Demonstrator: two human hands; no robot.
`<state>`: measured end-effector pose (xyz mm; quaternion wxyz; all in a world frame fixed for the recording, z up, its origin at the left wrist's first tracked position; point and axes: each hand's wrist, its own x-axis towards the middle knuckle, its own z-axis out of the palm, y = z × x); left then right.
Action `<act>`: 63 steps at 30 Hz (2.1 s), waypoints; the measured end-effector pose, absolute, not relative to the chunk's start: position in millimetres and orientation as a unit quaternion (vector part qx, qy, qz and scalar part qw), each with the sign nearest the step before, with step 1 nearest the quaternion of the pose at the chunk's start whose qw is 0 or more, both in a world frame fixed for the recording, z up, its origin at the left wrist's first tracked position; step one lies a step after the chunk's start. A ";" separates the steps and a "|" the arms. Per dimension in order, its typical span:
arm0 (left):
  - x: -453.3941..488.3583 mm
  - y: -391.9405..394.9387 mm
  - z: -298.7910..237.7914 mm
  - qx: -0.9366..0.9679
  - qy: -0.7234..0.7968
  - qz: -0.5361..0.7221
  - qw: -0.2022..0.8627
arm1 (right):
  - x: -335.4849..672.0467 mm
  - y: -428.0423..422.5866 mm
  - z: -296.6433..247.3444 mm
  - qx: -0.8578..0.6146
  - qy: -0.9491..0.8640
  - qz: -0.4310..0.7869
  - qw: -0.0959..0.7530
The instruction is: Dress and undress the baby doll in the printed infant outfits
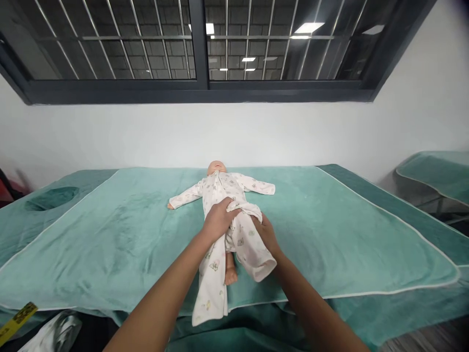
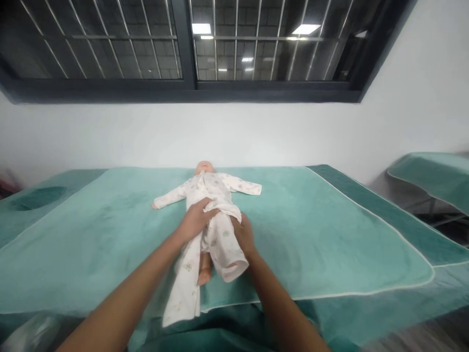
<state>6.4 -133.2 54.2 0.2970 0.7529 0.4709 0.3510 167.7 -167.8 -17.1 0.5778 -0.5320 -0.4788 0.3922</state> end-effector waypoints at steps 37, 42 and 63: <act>-42.2 -136.9 70.5 0.582 0.329 0.357 0.652 | 160.4 -135.4 101.4 -0.390 -0.592 0.600 0.370; -32.6 -134.1 59.7 0.473 0.395 0.489 0.618 | 148.4 -131.9 87.2 -0.375 -0.583 0.655 0.300; -35.0 -141.5 40.0 0.342 0.362 0.522 0.692 | 140.1 -120.4 84.0 -0.368 -0.631 0.655 0.196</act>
